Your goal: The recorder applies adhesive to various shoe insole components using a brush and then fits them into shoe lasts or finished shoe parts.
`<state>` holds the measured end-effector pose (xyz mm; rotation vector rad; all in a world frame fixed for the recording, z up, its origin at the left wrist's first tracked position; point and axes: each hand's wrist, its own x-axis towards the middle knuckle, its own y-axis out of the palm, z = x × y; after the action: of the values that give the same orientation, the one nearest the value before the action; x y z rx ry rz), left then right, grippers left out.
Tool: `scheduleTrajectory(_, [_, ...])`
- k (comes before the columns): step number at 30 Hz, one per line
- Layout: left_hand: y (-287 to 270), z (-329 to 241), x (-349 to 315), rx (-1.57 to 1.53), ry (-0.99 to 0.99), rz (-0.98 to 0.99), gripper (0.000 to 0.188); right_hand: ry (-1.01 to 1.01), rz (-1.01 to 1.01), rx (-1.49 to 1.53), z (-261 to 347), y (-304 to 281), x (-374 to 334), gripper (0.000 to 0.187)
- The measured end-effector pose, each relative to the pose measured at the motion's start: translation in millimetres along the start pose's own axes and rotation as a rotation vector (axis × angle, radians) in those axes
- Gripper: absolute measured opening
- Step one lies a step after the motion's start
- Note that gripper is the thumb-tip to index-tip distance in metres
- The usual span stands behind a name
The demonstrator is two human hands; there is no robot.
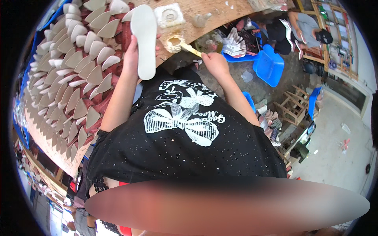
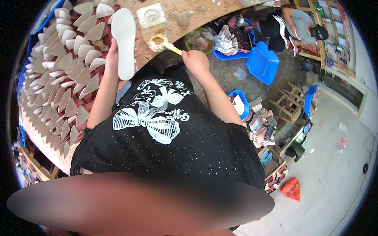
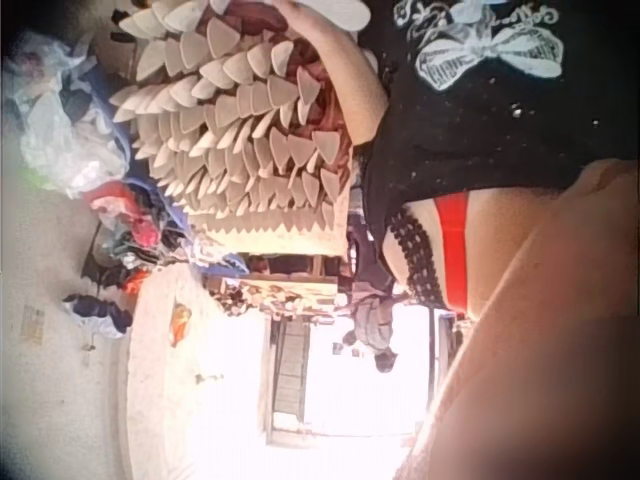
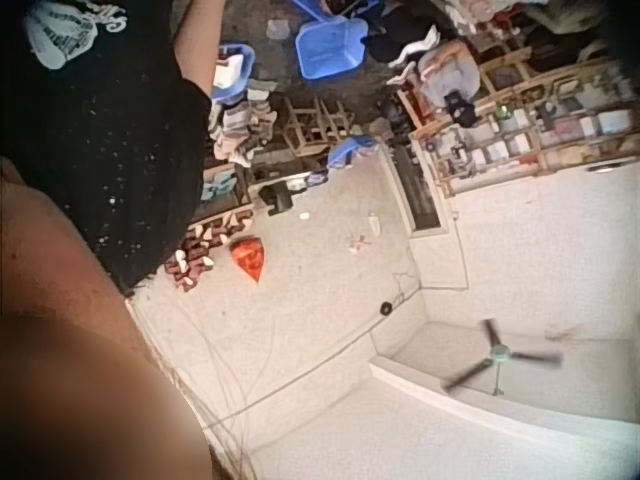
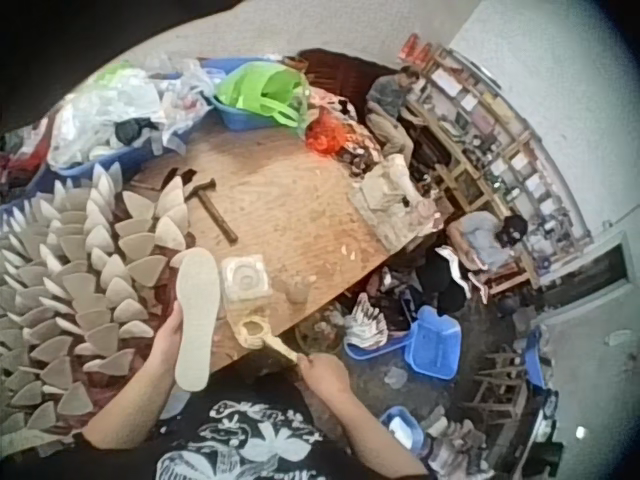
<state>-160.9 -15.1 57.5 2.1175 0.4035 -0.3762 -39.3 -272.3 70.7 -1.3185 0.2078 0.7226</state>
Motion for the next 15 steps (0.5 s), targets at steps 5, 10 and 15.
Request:
scheduleTrajectory(5, [0,0,3,0.017,0.017,0.096,0.065,-0.094,-0.049,0.016,4,3,1,0.049])
scheduleTrajectory(10, [4,-3,-1,0.055,0.01,0.008,0.066,0.072,-0.065,-0.011,-7,8,-2,0.045])
scheduleTrajectory(15, [0,1,4,0.054,0.006,0.046,0.067,-0.033,-0.084,0.065,-3,13,1,0.046])
